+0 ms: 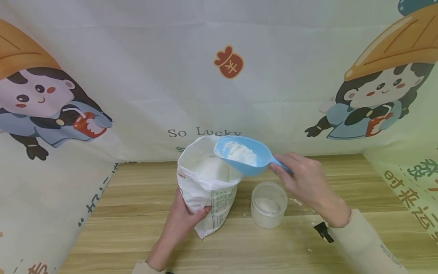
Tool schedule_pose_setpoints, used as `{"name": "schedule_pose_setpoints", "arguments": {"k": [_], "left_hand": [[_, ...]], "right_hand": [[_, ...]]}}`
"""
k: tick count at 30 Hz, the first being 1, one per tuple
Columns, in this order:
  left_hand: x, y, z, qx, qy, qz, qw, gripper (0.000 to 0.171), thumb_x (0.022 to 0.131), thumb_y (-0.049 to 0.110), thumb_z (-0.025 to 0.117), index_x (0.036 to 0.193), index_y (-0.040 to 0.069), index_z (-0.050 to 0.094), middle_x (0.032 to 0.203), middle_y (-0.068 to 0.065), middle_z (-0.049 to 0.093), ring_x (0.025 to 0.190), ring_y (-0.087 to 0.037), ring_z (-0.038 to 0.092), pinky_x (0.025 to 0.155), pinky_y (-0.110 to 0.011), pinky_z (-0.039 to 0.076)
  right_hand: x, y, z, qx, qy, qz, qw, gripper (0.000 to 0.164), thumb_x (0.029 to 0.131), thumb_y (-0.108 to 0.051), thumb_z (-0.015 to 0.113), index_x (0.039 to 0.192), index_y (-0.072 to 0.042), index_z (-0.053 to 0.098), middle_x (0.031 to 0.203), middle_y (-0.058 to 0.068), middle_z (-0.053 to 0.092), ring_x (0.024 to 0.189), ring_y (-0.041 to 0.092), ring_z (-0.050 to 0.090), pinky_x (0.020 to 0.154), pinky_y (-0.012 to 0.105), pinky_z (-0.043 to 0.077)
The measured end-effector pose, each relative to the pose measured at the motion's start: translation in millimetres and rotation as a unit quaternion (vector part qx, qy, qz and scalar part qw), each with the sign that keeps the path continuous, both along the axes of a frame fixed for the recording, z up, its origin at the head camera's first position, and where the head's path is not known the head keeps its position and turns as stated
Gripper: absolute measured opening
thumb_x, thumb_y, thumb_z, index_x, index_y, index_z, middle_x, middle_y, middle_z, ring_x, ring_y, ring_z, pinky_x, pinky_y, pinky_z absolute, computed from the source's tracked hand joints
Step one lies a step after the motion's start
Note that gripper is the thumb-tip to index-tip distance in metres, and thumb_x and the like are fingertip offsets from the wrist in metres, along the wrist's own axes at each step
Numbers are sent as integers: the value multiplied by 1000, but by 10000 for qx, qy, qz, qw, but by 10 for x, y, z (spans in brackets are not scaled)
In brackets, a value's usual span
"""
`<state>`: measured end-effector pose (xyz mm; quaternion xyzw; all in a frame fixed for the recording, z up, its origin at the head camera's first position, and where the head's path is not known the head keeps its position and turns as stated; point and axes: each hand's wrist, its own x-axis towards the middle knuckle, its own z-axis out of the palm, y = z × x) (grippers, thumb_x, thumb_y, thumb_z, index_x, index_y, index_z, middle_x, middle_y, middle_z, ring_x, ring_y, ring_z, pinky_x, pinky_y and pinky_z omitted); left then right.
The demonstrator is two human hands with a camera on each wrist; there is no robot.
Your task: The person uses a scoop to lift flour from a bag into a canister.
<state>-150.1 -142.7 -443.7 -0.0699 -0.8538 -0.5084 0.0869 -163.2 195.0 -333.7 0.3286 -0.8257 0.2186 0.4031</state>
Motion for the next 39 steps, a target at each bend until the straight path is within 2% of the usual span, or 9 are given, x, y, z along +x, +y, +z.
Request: {"name": "schedule_pose_setpoints", "arguments": {"k": [12, 21, 28, 32, 39], "left_hand": [[-1, 4, -2, -24, 33, 9, 10000, 92, 76, 20, 91, 149, 7, 35, 123, -16, 62, 110, -32, 62, 97, -52, 50], [-5, 7, -9, -125, 4, 50, 9999, 92, 77, 21, 90, 149, 7, 34, 121, -17, 63, 109, -32, 62, 96, -52, 50], [-4, 10, -1, -110, 17, 12, 9999, 92, 78, 21, 90, 149, 8, 34, 124, -16, 62, 111, -32, 61, 98, -52, 49], [-3, 11, 5, -112, -11, 5, 9999, 91, 78, 22, 89, 149, 7, 34, 124, -16, 62, 111, -31, 61, 98, -52, 49], [1, -3, 22, -171, -31, 37, 9998, 90, 78, 23, 90, 148, 6, 35, 122, -16, 62, 110, -32, 62, 98, -52, 49]], "right_hand": [[96, 218, -24, -7, 49, -174, 9998, 62, 108, -51, 46, 101, 2, 76, 87, 12, 74, 62, 15, 62, 52, 32, 52], [181, 377, -49, 23, -40, -303, 9995, 64, 108, -53, 44, 105, 2, 76, 76, 3, 66, 58, 5, 47, 48, 19, 39], [228, 513, -58, 139, -14, -428, 9990, 64, 108, -53, 43, 104, 2, 76, 77, 3, 67, 58, 6, 49, 48, 21, 41], [248, 603, -63, 211, -33, -507, 9985, 67, 108, -55, 41, 104, 3, 76, 82, 7, 71, 59, 10, 56, 49, 26, 47], [286, 715, -84, 312, -123, -656, 9973, 67, 108, -56, 41, 104, 0, 77, 83, 8, 73, 59, 13, 58, 48, 30, 47]]}}
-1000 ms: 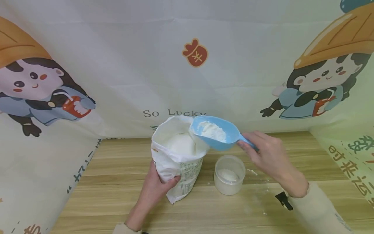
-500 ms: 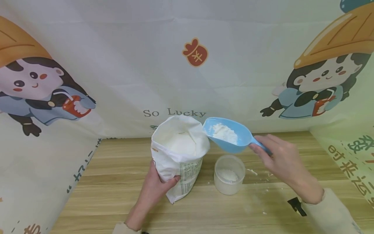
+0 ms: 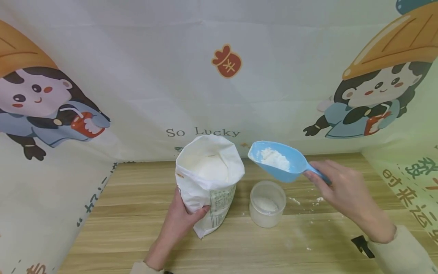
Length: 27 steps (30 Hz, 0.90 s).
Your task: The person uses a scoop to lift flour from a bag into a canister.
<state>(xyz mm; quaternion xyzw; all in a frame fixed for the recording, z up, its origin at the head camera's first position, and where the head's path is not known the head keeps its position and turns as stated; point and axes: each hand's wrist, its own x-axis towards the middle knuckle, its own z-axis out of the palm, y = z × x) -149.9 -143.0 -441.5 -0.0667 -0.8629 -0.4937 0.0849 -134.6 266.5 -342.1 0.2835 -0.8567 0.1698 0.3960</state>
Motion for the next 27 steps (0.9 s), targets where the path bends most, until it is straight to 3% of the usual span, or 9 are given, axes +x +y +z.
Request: {"name": "schedule_pose_setpoints", "arguments": {"k": [10, 15, 21, 27], "left_hand": [[2, -46, 65, -44, -93, -277, 9996, 89, 78, 28, 92, 146, 7, 38, 125, -14, 62, 114, -30, 61, 102, -53, 49], [24, -77, 71, -76, -76, -262, 9996, 104, 77, 35, 92, 156, 10, 29, 136, -17, 58, 125, -35, 57, 109, -59, 42], [28, -84, 96, -58, 193, -309, 9993, 115, 82, 37, 89, 166, 18, 12, 150, -18, 48, 136, -36, 49, 114, -60, 36], [24, -76, 114, -214, 120, -211, 9995, 120, 76, 36, 93, 164, 14, 15, 146, -21, 51, 131, -39, 52, 110, -61, 40]], "right_hand": [[77, 141, -38, 198, -223, -61, 9995, 52, 108, -46, 50, 102, -2, 76, 88, 10, 75, 64, 21, 68, 52, 40, 53], [118, 181, -80, 263, -351, -173, 9989, 43, 106, -42, 58, 102, -3, 76, 89, 9, 75, 63, 20, 66, 50, 39, 51], [139, 219, -114, 387, -402, -252, 9981, 49, 106, -47, 55, 103, -3, 77, 84, 7, 74, 58, 18, 64, 46, 35, 48], [158, 257, -113, 600, -514, -312, 9964, 61, 107, -57, 45, 104, -6, 78, 81, 2, 72, 56, 15, 61, 45, 30, 44]]}}
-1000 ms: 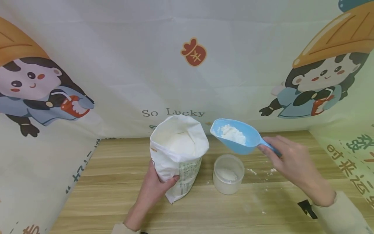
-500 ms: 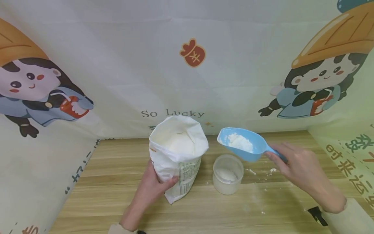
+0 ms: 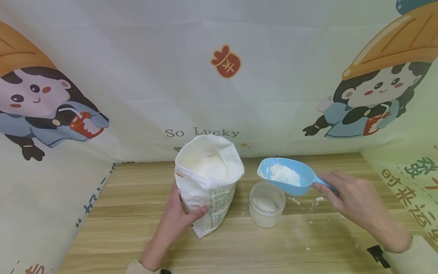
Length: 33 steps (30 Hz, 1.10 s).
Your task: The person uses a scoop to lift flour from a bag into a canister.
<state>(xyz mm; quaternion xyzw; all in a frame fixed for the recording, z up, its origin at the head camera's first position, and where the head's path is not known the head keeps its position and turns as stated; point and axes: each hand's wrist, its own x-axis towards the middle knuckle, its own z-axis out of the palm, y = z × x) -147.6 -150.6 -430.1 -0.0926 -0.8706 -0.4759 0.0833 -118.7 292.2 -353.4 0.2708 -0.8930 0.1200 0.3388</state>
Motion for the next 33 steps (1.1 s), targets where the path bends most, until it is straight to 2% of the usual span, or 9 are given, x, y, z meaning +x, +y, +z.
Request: {"name": "schedule_pose_setpoints", "arguments": {"k": [3, 10, 14, 20, 27, 33], "left_hand": [[-7, 8, 1, -100, 35, -8, 9999, 119, 75, 33, 94, 163, 11, 17, 144, -23, 53, 129, -40, 54, 108, -61, 42], [-21, 13, -41, -185, 330, -53, 9993, 117, 75, 26, 95, 161, 9, 19, 144, -23, 53, 129, -41, 54, 109, -61, 42], [-22, 24, -75, -226, 444, -16, 9988, 117, 74, 24, 95, 161, 9, 18, 144, -24, 53, 130, -41, 54, 109, -60, 42], [-18, 29, -96, -358, 608, 35, 9975, 109, 77, 25, 93, 158, 6, 24, 136, -24, 58, 124, -42, 58, 104, -60, 46], [-23, 25, -105, -414, 599, 69, 9973, 102, 80, 28, 91, 155, 4, 28, 130, -24, 61, 120, -41, 60, 101, -60, 48], [-9, 31, -89, -404, 509, 60, 9979, 100, 81, 28, 91, 155, 4, 28, 129, -23, 61, 118, -40, 61, 100, -59, 49]], "right_hand": [[13, 33, 11, 164, -55, -29, 9998, 61, 106, -59, 44, 105, -9, 78, 83, 1, 73, 56, 14, 61, 44, 29, 42], [44, 103, 38, 620, -309, -105, 9975, 44, 100, -52, 62, 107, -11, 79, 94, 5, 77, 61, 19, 68, 43, 26, 37], [50, 127, 52, 832, -359, -87, 9959, 45, 100, -53, 61, 106, -12, 80, 95, 6, 77, 65, 22, 71, 43, 26, 39], [51, 144, 90, 1019, -458, -20, 9937, 45, 100, -55, 60, 105, -15, 80, 93, 1, 75, 64, 19, 69, 43, 27, 41], [31, 143, 137, 1180, -428, 32, 9921, 55, 103, -62, 50, 101, -16, 80, 85, -5, 72, 59, 12, 64, 42, 24, 37], [8, 131, 180, 1295, -383, 166, 9907, 67, 104, -66, 35, 94, -17, 79, 72, -15, 57, 54, -3, 40, 42, 21, 31]]}}
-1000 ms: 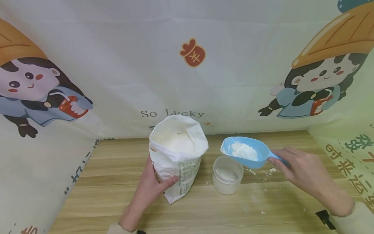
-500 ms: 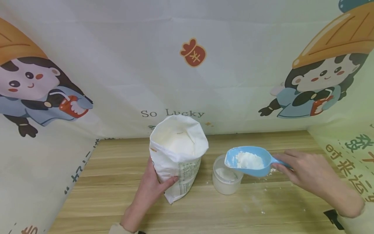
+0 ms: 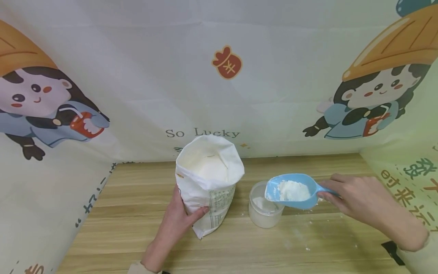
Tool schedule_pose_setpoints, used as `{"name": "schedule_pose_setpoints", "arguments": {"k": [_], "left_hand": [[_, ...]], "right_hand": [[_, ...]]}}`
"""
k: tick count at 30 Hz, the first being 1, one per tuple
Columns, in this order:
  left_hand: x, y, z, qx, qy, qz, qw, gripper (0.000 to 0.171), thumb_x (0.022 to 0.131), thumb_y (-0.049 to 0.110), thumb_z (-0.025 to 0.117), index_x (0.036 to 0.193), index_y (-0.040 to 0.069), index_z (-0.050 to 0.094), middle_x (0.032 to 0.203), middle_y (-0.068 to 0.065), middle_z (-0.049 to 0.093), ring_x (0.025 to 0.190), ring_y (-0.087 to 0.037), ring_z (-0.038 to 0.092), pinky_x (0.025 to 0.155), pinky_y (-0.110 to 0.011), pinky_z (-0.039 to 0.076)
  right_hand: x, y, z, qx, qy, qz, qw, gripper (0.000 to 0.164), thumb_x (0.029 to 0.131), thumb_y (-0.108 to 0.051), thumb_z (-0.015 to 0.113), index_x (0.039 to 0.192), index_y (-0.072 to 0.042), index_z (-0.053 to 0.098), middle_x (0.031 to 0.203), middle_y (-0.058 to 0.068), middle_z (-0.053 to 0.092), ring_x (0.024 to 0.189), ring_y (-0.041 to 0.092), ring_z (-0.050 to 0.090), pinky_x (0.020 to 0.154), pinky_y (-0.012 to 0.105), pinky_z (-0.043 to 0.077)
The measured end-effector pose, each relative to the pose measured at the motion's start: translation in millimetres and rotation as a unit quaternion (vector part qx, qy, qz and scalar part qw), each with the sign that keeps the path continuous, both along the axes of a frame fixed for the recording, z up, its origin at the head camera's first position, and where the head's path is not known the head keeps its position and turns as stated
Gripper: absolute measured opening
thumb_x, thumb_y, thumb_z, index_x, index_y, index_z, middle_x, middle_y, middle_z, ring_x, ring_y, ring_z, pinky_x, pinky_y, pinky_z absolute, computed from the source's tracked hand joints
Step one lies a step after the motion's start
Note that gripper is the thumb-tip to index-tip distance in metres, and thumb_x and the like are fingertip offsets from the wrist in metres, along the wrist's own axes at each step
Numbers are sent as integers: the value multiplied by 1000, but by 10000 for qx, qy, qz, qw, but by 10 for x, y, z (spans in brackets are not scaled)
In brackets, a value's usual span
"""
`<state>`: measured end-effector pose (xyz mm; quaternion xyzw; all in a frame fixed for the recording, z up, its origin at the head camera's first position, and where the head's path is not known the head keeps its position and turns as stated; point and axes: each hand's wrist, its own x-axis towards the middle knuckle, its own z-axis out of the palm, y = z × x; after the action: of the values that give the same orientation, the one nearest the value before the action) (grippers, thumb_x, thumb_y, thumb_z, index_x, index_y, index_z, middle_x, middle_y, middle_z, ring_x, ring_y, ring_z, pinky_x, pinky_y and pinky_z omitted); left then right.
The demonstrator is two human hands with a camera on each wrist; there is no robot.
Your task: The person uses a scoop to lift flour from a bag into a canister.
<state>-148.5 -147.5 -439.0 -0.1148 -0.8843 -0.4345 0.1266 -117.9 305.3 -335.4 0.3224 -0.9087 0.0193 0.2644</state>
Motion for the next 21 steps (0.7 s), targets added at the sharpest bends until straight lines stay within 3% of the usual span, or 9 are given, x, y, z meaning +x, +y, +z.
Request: {"name": "schedule_pose_setpoints", "arguments": {"k": [4, 10, 13, 16, 18, 21], "left_hand": [[-4, 1, 2, 20, -62, -7, 10000, 100, 81, 29, 91, 155, 5, 28, 129, -23, 62, 118, -40, 61, 100, -59, 49], [-7, 1, -5, 16, -95, 24, 10000, 101, 80, 28, 91, 155, 5, 28, 129, -24, 62, 118, -40, 61, 100, -59, 49], [-9, 3, -7, 4, -103, 28, 9999, 100, 80, 28, 91, 154, 4, 28, 128, -24, 61, 118, -40, 61, 100, -59, 49], [-8, 6, -6, -18, -142, 43, 9999, 100, 80, 28, 91, 154, 3, 28, 129, -24, 61, 120, -41, 60, 101, -60, 48], [-10, 7, -11, -29, -155, 57, 9999, 101, 80, 28, 91, 154, 3, 27, 129, -24, 60, 120, -41, 60, 101, -60, 48], [-12, 7, -16, -46, -162, 77, 9998, 101, 81, 29, 91, 154, 3, 27, 129, -25, 61, 119, -42, 60, 101, -60, 49]], "right_hand": [[-21, -4, 44, 113, 3, 71, 9999, 74, 104, -67, 29, 95, -14, 80, 71, -14, 54, 54, -3, 38, 43, 21, 30], [-17, -26, 151, 349, -322, -65, 9989, 59, 105, -60, 46, 102, -13, 81, 73, -13, 55, 56, 0, 39, 45, 22, 31], [-14, -54, 199, 516, -542, -190, 9970, 49, 104, -56, 53, 96, -15, 78, 73, -14, 51, 57, 1, 37, 46, 24, 30], [-29, -85, 232, 622, -592, -204, 9961, 56, 105, -61, 43, 87, -18, 73, 71, -14, 48, 56, 3, 37, 46, 25, 30], [-42, -109, 253, 679, -521, -161, 9962, 65, 104, -65, 27, 83, -20, 69, 69, -14, 44, 54, 4, 35, 46, 25, 30], [-53, -151, 289, 792, -405, -127, 9960, 49, 104, -58, 51, 86, -18, 73, 68, -12, 46, 53, 5, 38, 45, 27, 33]]}}
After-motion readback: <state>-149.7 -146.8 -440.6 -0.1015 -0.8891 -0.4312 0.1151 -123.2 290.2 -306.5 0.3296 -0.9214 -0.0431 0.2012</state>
